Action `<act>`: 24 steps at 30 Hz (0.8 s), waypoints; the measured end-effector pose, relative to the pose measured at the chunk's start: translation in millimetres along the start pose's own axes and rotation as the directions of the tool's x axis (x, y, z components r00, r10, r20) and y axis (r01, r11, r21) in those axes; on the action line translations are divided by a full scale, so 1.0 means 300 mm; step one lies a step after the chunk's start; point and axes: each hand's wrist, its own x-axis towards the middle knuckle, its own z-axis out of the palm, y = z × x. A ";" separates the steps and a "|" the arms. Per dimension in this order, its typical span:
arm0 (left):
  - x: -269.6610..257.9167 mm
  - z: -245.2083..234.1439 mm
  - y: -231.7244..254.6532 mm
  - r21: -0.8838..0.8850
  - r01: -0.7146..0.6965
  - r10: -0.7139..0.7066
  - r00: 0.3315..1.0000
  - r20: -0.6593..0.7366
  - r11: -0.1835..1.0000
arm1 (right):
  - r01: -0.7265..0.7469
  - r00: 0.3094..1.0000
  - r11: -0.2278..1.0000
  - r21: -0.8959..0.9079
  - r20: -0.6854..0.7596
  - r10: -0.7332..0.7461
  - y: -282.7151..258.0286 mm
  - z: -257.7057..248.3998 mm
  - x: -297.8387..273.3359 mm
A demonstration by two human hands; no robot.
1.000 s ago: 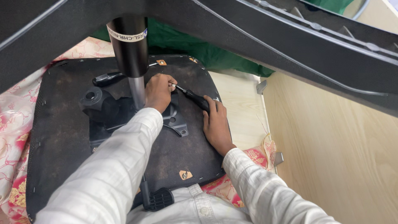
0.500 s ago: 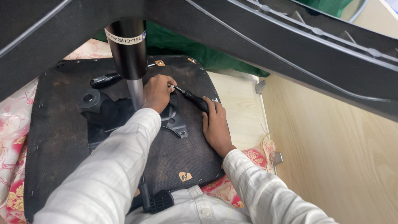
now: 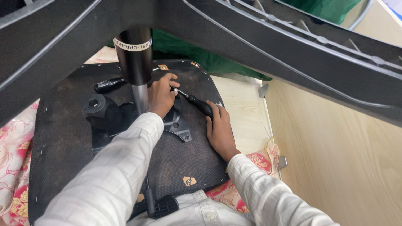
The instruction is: The person uses a screwdriver to tighten screws on the underside of an office chair base, securing the mounting plate to the gas lift. The person works on multiple screws around the base while the chair remains upside down.
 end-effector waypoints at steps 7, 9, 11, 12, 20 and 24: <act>-0.006 0.012 -0.006 0.004 0.028 -0.028 1.000 0.012 1.000 | 0.025 1.000 1.000 0.000 -0.007 -0.025 0.006 -0.002 -0.004; -0.008 0.015 -0.005 0.005 0.041 -0.041 0.999 -0.009 0.999 | 0.030 1.000 1.000 -0.003 -0.007 -0.030 0.007 -0.002 -0.004; -0.007 0.014 -0.005 -0.017 0.058 -0.058 0.998 -0.029 0.998 | 0.031 1.000 1.000 0.000 -0.004 -0.031 0.007 -0.003 -0.003; -0.005 0.012 -0.005 -0.031 0.053 -0.054 0.998 -0.034 0.998 | 0.030 1.000 1.000 0.002 -0.004 -0.030 0.006 -0.003 -0.004; -0.014 0.020 -0.009 0.200 -0.116 0.125 0.991 -0.037 0.973 | 0.007 1.000 1.000 0.007 0.016 -0.007 -0.002 -0.006 -0.006; -0.001 0.033 -0.027 0.251 -0.127 0.150 0.986 -0.073 0.960 | 0.023 1.000 1.000 -0.006 -0.001 -0.023 -0.003 -0.004 -0.004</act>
